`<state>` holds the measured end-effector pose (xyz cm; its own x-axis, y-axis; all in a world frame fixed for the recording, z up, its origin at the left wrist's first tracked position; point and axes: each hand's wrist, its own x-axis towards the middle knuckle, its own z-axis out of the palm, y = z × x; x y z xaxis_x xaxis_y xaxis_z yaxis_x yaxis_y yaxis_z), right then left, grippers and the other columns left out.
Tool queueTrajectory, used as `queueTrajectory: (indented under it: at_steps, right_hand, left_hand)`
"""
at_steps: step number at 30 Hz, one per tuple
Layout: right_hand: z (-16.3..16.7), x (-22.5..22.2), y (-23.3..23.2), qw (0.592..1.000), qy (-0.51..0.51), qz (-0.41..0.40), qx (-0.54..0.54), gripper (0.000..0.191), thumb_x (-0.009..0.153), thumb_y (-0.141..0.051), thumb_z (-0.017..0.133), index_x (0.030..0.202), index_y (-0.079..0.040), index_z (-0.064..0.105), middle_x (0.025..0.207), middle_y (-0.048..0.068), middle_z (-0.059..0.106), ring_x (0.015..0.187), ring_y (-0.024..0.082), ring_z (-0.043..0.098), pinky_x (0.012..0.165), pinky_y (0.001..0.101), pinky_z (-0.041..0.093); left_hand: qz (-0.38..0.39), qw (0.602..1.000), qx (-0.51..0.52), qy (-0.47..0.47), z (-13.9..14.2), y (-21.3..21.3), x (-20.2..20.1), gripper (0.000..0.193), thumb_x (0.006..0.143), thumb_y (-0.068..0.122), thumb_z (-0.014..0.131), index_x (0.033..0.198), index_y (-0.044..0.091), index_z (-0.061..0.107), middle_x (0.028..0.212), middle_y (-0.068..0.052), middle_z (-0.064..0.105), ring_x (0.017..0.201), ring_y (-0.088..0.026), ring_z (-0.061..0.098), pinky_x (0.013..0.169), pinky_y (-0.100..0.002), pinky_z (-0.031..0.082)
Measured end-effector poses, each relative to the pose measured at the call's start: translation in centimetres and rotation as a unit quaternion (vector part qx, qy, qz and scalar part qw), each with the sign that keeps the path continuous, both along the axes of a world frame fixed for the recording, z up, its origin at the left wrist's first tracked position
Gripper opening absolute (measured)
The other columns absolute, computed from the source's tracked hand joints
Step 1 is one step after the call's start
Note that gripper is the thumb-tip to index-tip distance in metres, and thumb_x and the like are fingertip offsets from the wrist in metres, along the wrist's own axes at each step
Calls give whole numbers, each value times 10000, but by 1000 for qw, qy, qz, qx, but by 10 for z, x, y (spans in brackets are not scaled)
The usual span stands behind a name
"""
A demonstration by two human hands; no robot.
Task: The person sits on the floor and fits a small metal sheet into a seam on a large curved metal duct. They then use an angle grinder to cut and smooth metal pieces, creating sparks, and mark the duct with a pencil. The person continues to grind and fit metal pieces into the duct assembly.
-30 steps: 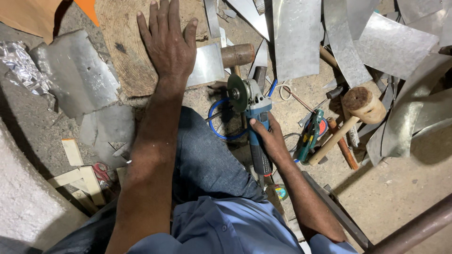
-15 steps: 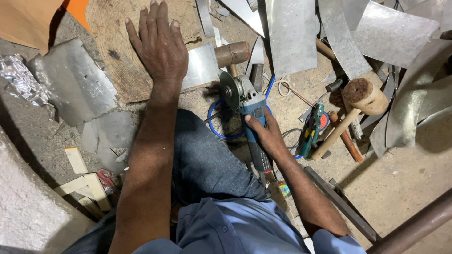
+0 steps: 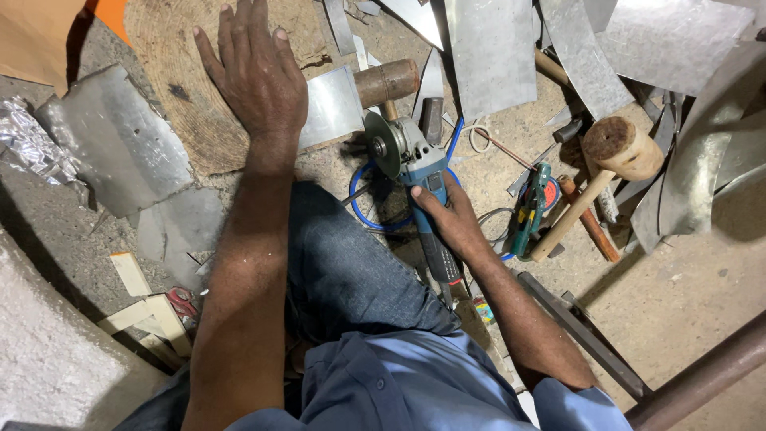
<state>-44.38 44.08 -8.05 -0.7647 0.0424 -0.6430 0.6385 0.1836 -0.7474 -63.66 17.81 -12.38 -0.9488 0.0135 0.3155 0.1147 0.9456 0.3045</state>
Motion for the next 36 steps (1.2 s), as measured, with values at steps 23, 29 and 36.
queueTrajectory:
  at_steps: [23, 29, 36]
  right_hand:
    - [-6, 1, 0, 1000, -12, -7, 1, 748, 905, -485, 699, 1456, -19, 499, 1260, 170, 676, 1164, 237, 662, 974, 373, 547]
    - [-6, 0, 0, 999, -54, 0, 2, 758, 905, -486, 677, 1475, -32, 468, 1241, 187, 667, 1147, 245, 679, 943, 389, 584]
    - [-4, -1, -1, 999, -36, -1, 4, 759, 912, -479, 685, 1475, -17, 469, 1252, 193, 672, 1155, 254, 678, 945, 389, 578]
  left_hand:
    - [5, 1000, -8, -16, -5, 0, 0, 413, 1148, 230, 543, 1523, 69, 484, 1533, -81, 551, 1498, -319, 409, 1269, -611, 82]
    - [4, 1000, -16, -15, -6, -1, 0, 422, 1144, 213, 565, 1531, 71, 475, 1543, -71, 542, 1503, -315, 403, 1274, -612, 80]
    - [2, 1000, -14, -14, -10, -2, 1, 446, 1131, 173, 594, 1546, 67, 467, 1566, -77, 529, 1512, -319, 394, 1281, -603, 79]
